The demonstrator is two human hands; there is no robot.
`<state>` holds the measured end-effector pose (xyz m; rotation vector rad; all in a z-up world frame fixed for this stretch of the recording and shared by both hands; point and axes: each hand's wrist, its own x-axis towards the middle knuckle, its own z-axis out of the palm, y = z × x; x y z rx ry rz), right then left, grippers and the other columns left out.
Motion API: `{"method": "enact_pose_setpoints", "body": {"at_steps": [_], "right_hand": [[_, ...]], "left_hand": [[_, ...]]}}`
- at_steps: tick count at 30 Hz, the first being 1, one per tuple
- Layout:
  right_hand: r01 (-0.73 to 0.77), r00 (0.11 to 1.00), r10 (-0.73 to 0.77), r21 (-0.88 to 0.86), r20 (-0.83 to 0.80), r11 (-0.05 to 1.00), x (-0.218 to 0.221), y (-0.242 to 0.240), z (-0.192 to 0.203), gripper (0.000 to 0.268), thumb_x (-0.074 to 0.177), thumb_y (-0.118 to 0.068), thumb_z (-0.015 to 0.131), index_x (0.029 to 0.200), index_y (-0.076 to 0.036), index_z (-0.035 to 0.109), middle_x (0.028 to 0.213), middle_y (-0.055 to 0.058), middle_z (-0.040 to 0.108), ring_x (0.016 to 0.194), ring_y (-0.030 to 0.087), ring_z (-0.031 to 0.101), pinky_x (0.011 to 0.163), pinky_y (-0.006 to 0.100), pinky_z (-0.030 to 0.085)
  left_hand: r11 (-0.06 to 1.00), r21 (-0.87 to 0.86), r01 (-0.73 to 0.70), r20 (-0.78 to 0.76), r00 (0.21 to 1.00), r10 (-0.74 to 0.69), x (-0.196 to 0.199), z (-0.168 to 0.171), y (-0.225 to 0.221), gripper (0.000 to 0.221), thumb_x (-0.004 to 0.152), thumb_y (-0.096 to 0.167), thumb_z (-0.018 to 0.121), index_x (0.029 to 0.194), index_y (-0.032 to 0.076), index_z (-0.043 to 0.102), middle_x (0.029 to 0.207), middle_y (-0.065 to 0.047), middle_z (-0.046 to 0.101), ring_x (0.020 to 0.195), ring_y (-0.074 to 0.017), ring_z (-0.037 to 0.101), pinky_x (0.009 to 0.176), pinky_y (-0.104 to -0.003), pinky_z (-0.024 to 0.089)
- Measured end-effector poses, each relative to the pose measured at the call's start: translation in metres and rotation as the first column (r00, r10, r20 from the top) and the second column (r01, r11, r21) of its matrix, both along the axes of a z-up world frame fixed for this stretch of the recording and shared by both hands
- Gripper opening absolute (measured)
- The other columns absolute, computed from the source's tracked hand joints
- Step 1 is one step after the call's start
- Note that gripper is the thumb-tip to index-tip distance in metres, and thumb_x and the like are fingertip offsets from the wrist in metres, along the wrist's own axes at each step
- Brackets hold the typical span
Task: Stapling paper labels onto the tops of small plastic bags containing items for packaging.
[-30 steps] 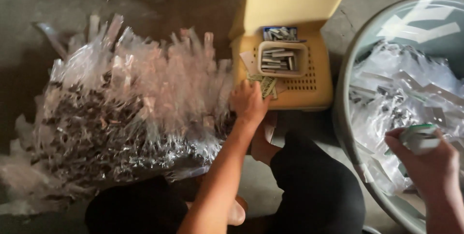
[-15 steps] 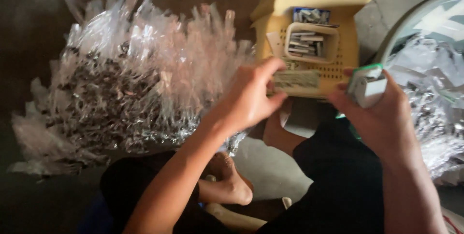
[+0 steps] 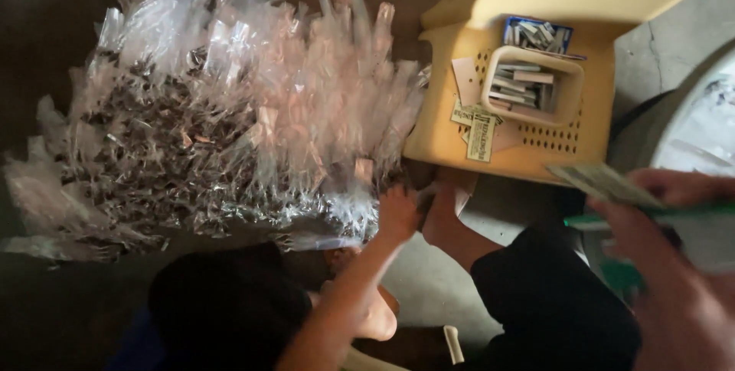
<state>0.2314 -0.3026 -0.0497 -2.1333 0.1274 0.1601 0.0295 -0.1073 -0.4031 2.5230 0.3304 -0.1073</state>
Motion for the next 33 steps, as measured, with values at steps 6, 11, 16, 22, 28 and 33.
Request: {"method": "enact_pose_setpoints", "body": {"at_steps": [6, 11, 16, 22, 28, 33], "right_hand": [[-0.208, 0.978, 0.206, 0.071, 0.036, 0.976, -0.078, 0.008, 0.058, 0.034, 0.101, 0.015, 0.048, 0.127, -0.001, 0.032, 0.118, 0.025, 0.061, 0.098, 0.032, 0.07, 0.083, 0.037, 0.059], [0.079, 0.992, -0.071, 0.073, -0.102, 0.994, -0.087, 0.055, 0.095, 0.043, 0.095, 0.012, 0.062, 0.129, -0.007, 0.044, 0.137, 0.013, 0.061, 0.11, 0.023, 0.065, 0.09, 0.033, 0.056], [-0.194, 0.958, 0.191, -0.007, 0.214, 0.981, -0.078, 0.033, 0.045, 0.034, 0.088, 0.009, 0.078, 0.119, 0.006, 0.062, 0.111, 0.016, 0.069, 0.088, 0.021, 0.064, 0.081, 0.031, 0.054], [-0.32, 0.867, 0.354, -0.152, 0.35, 0.935, -0.086, 0.058, 0.03, 0.037, 0.081, 0.001, 0.081, 0.113, 0.005, 0.062, 0.093, 0.017, 0.07, 0.076, 0.025, 0.064, 0.071, 0.036, 0.052], [-0.313, 0.858, 0.305, -0.05, 0.414, 0.948, -0.117, 0.114, 0.059, 0.032, 0.076, -0.009, 0.083, 0.101, 0.0, 0.065, 0.083, 0.022, 0.068, 0.082, 0.034, 0.069, 0.073, 0.046, 0.05], [-0.302, 0.829, 0.179, 0.154, 0.53, 0.941, -0.117, 0.127, 0.094, 0.026, 0.079, -0.006, 0.087, 0.099, -0.008, 0.07, 0.086, 0.01, 0.069, 0.086, 0.016, 0.063, 0.079, 0.033, 0.049]], "left_hand": [[0.92, 0.39, -0.02, 0.134, 0.99, -0.035, 0.002, -0.008, -0.002, 0.009, 0.079, 0.017, 0.061, 0.08, 0.011, 0.068, 0.082, -0.014, 0.065, 0.083, -0.0326, 0.06, 0.084, -0.047, 0.043], [0.884, -0.405, -0.234, -0.047, 0.971, 0.236, 0.017, 0.071, 0.047, 0.015, 0.087, 0.016, 0.061, 0.093, 0.006, 0.069, 0.077, -0.016, 0.072, 0.064, -0.0373, 0.063, 0.06, -0.044, 0.05], [0.941, -0.31, -0.138, 0.076, 0.983, 0.169, 0.053, 0.214, 0.094, 0.01, 0.079, 0.009, 0.061, 0.084, 0.009, 0.07, 0.072, -0.011, 0.071, 0.061, -0.0351, 0.061, 0.061, -0.044, 0.049], [0.88, -0.475, 0.013, 0.343, 0.924, 0.172, 0.076, 0.349, 0.116, 0.007, 0.08, 0.007, 0.07, 0.085, 0.006, 0.074, 0.068, -0.003, 0.071, 0.058, -0.0151, 0.062, 0.056, -0.029, 0.051], [0.843, -0.53, 0.088, 0.451, 0.872, 0.192, 0.032, 0.449, 0.111, 0.014, 0.087, 0.017, 0.07, 0.099, 0.016, 0.076, 0.071, -0.005, 0.074, 0.066, -0.0175, 0.074, 0.062, -0.032, 0.059], [0.865, -0.459, 0.2, 0.47, 0.881, 0.046, -0.023, 0.509, 0.113, 0.028, 0.09, 0.025, 0.07, 0.106, 0.003, 0.072, 0.089, -0.019, 0.078, 0.089, -0.0379, 0.078, 0.076, -0.047, 0.061]]}}
